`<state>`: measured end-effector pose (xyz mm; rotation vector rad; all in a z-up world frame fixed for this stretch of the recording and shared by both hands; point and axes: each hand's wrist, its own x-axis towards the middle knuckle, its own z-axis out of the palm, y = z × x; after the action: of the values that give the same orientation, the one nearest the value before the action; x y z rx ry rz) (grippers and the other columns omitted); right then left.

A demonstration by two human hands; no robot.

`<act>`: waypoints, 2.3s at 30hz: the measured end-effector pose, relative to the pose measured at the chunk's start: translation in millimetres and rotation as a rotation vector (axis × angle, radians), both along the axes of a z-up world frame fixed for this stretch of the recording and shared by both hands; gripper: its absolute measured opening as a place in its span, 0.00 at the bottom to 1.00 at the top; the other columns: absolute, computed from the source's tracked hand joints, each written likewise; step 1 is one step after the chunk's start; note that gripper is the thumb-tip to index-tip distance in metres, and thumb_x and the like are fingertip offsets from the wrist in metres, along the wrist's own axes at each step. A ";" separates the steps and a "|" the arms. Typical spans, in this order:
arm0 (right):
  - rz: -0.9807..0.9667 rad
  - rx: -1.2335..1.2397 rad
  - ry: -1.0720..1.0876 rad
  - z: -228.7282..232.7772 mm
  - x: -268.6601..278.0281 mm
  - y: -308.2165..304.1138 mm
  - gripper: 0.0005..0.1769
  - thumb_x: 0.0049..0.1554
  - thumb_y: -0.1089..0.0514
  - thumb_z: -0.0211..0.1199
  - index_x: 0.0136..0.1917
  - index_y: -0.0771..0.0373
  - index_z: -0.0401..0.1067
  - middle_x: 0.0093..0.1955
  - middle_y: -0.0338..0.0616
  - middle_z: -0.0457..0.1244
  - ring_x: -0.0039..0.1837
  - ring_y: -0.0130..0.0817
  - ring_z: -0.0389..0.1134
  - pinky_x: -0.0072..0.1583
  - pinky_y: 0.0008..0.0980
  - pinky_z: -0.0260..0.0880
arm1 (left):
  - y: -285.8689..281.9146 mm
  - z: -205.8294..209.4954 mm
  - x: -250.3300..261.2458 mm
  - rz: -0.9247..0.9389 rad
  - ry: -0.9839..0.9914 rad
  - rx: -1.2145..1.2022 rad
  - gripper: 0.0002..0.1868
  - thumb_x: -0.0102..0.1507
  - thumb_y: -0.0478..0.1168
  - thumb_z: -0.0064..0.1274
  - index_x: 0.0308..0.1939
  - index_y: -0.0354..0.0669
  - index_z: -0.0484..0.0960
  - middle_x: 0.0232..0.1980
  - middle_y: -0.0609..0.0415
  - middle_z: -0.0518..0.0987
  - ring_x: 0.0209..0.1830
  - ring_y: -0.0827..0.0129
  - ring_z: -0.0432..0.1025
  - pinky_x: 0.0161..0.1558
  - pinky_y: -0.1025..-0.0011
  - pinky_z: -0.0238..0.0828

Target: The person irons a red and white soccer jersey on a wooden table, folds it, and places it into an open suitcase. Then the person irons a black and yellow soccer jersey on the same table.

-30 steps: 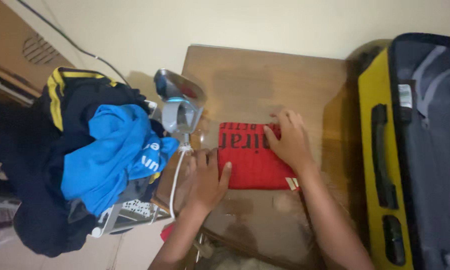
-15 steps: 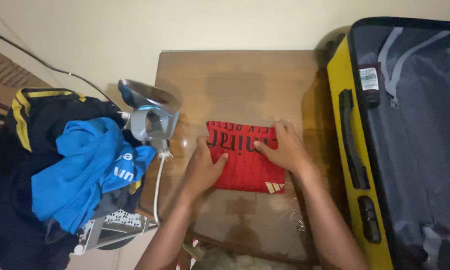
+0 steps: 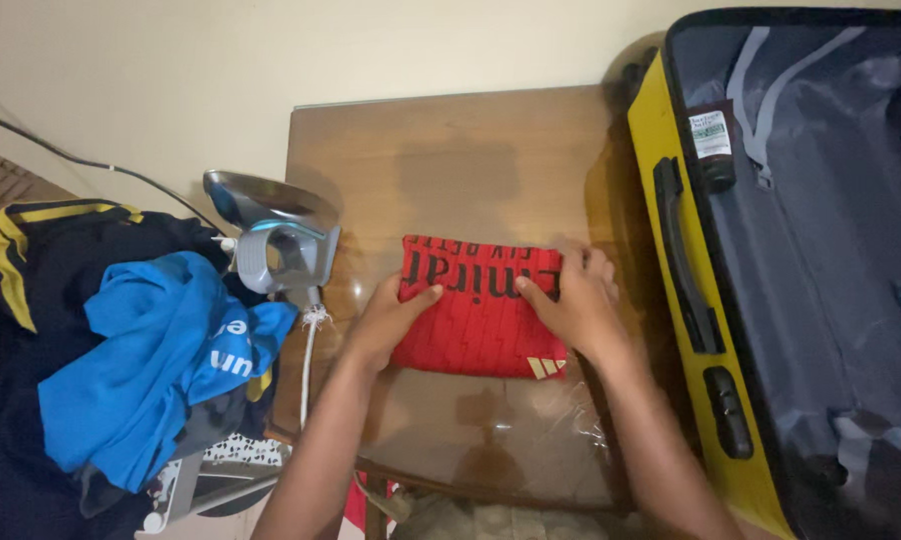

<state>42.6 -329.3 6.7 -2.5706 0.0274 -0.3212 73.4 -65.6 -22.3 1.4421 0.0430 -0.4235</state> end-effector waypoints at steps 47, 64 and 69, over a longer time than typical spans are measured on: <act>0.095 0.730 0.189 169.3 -113.3 -38.0 0.22 0.61 0.62 0.55 0.69 0.57 0.66 0.59 0.40 0.65 0.57 0.26 0.67 0.58 0.27 0.71 | -44.4 156.8 -73.9 -0.209 -0.097 -0.605 0.25 0.66 0.32 0.49 0.67 0.50 0.68 0.68 0.52 0.68 0.66 0.65 0.67 0.65 0.65 0.66; -0.052 0.910 0.094 177.3 -70.3 -174.0 0.23 0.59 0.71 0.48 0.66 0.61 0.69 0.62 0.43 0.66 0.58 0.29 0.69 0.59 0.32 0.72 | -185.0 150.8 -5.5 -0.422 -0.423 -0.234 0.31 0.67 0.34 0.52 0.71 0.51 0.58 0.60 0.50 0.73 0.58 0.67 0.71 0.60 0.66 0.71; -0.089 0.956 0.115 168.7 -56.3 -230.4 0.24 0.58 0.72 0.48 0.64 0.61 0.70 0.62 0.43 0.65 0.58 0.31 0.69 0.59 0.32 0.71 | -232.0 144.7 11.0 -0.481 -0.624 -0.172 0.30 0.68 0.34 0.53 0.71 0.47 0.57 0.60 0.47 0.73 0.60 0.68 0.69 0.63 0.67 0.67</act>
<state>-13.6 -559.7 175.3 -1.6346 0.2691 -0.1340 84.4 -297.5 122.4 1.3527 -0.8357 -0.3369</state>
